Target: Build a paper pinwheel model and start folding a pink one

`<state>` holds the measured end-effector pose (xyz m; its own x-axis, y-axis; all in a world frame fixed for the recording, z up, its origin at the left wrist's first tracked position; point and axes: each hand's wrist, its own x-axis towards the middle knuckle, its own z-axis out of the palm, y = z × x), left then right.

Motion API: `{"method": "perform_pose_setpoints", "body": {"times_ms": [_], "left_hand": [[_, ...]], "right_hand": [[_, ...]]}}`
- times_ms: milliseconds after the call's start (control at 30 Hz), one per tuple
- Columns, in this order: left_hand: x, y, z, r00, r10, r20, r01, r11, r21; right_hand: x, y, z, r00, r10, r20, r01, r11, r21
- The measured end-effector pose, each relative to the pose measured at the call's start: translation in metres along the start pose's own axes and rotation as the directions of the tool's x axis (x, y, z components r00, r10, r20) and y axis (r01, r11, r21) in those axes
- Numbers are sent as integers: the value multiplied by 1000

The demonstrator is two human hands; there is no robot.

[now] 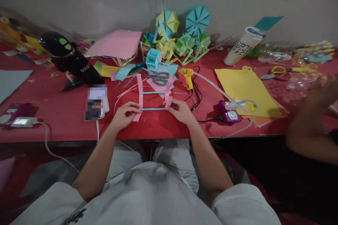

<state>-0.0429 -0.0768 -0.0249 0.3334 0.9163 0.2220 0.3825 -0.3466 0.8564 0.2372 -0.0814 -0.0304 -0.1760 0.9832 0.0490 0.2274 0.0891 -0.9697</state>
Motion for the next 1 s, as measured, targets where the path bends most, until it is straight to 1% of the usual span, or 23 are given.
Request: {"method": "perform_pose_setpoints", "body": {"times_ms": [167,233,267,300,333,367,433,533,567,600,633,667,700,733,767,800,867,900,933,1000], "left_hand": [[14,-1,-6,1000,-29,0,29,999,-44],[23,-4,-5,996,-52,-78,48,997,-52],[29,-6,-4,986,-86,-141,78,995,-59],[35,-9,-2,969,-135,-206,118,989,-94],[41,-13,1,949,-200,-245,167,974,-152],[47,-17,3,927,-265,-267,210,953,-217],[58,-27,8,889,-332,-314,244,926,-288],[73,-39,12,880,-355,-314,245,908,-340],[76,-43,13,883,-343,-320,231,912,-339],[79,-46,13,889,-323,-325,211,918,-335],[82,-48,13,896,-300,-327,188,924,-332],[84,-50,14,903,-280,-326,167,927,-335],[86,-52,14,909,-267,-321,151,927,-343],[88,-53,15,912,-266,-312,147,923,-357],[90,-54,17,913,-275,-300,153,915,-373],[91,-55,18,913,-291,-286,168,907,-386],[94,-56,22,904,-329,-273,204,893,-402],[95,-56,24,899,-340,-277,212,890,-403],[96,-57,26,895,-340,-288,209,892,-402],[96,-58,28,897,-306,-319,172,906,-385]], "right_hand": [[0,-1,-3,995,-89,46,94,987,-130],[0,-2,-2,992,-112,54,120,979,-166],[0,-3,-2,991,-121,57,129,976,-176],[-1,-3,-2,990,-128,60,137,974,-181],[-1,-3,-1,989,-133,65,143,973,-183],[-1,-4,-1,988,-137,70,147,972,-183],[-1,-3,-3,987,-135,83,147,976,-163],[0,-1,-10,989,-126,78,129,991,-27],[1,1,-14,992,-119,46,118,993,24],[2,3,-19,994,-107,-11,108,993,55],[5,5,-24,991,-88,-99,94,994,59],[9,8,-29,975,-68,-211,78,996,38],[14,12,-34,941,-56,-333,63,998,12],[21,16,-39,893,-47,-448,46,999,-13],[28,20,-43,832,-42,-554,25,999,-37],[36,25,-48,776,-40,-629,-4,998,-68],[53,34,-55,717,-36,-696,-89,986,-143],[61,38,-57,704,-39,-709,-131,974,-184],[68,41,-60,710,-51,-702,-163,958,-235],[79,46,-63,748,-72,-660,-216,914,-344]]}}
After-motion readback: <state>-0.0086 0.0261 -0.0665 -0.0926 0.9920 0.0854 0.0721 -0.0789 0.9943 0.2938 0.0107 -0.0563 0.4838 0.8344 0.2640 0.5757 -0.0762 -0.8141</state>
